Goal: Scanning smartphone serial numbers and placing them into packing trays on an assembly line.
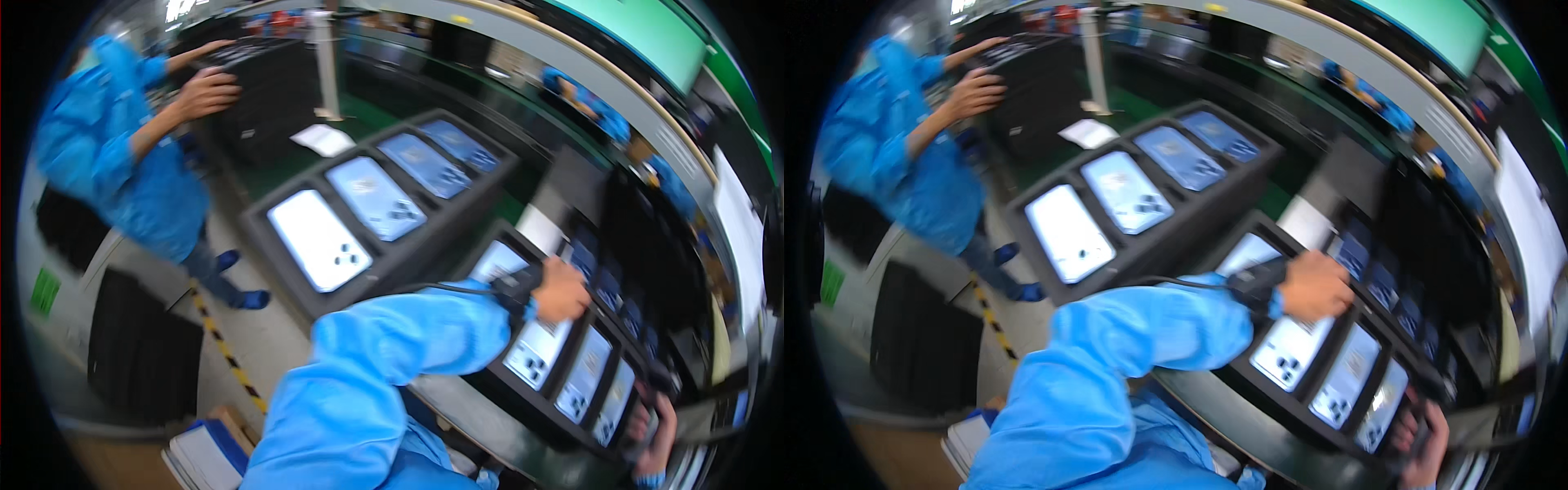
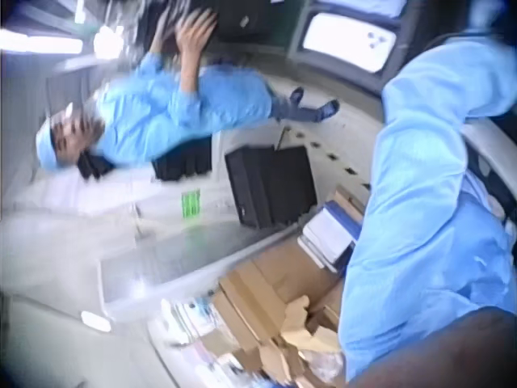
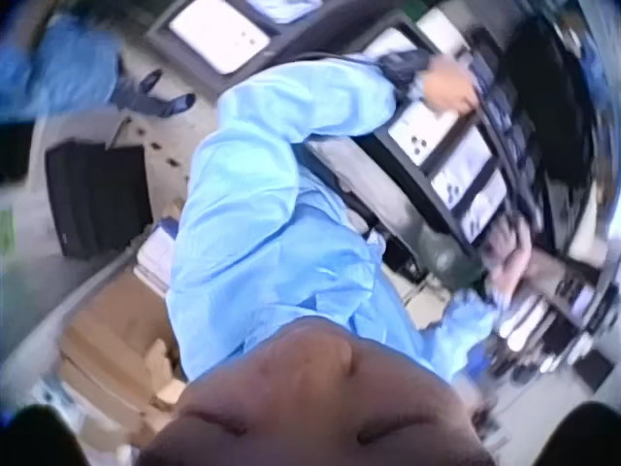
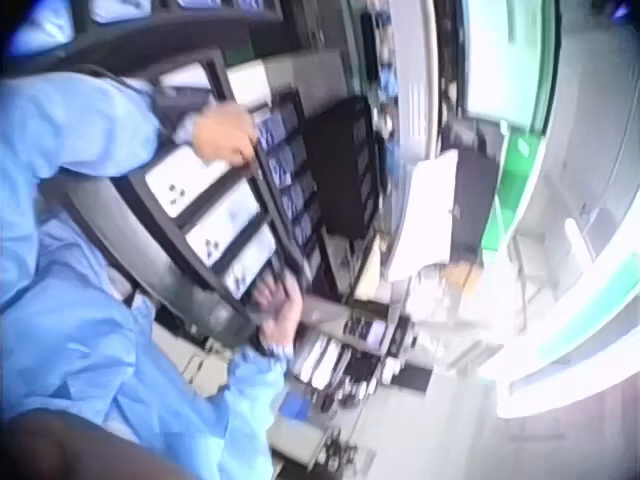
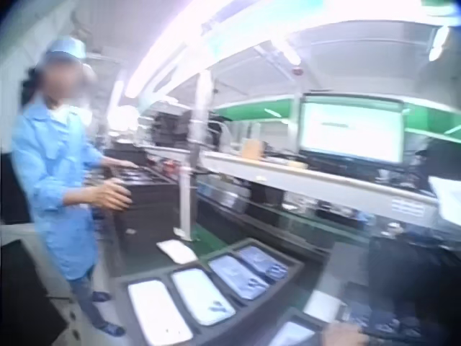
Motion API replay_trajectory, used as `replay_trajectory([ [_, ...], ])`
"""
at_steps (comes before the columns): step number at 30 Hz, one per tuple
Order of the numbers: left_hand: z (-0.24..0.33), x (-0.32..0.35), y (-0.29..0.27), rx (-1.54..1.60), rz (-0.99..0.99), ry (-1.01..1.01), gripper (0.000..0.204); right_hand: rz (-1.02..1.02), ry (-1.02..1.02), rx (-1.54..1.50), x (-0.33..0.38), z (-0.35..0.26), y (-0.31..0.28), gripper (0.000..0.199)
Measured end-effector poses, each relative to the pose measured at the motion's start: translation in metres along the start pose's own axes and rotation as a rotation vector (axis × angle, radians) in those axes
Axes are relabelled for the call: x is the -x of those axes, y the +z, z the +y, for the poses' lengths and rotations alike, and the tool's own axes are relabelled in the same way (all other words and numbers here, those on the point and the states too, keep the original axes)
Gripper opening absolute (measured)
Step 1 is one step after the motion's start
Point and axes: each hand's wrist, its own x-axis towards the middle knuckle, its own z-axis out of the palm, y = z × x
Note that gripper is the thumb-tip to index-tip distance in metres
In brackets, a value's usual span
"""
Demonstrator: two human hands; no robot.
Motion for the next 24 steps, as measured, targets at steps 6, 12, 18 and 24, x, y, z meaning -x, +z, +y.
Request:
replay_trajectory([
  [6,-0.028,0.027,-0.022,0.191,-0.028,-0.037,0.024,-0.14,0.147,0.262,-0.053,0.053,0.136,0.02],
  [12,-0.014,0.012,-0.025,0.205,-0.142,-0.066,0.028,-0.211,0.243,0.245,-0.048,0.064,0.147,0.016],
  [18,-0.014,0.03,-0.027,0.13,-0.093,-0.082,0.026,-0.316,0.26,0.161,-0.054,0.071,0.142,0.047],
  [24,-0.006,-0.003,0.008,0.109,0.104,0.078,0.013,-0.084,0.074,0.33,-0.002,0.045,0.072,0.025],
])
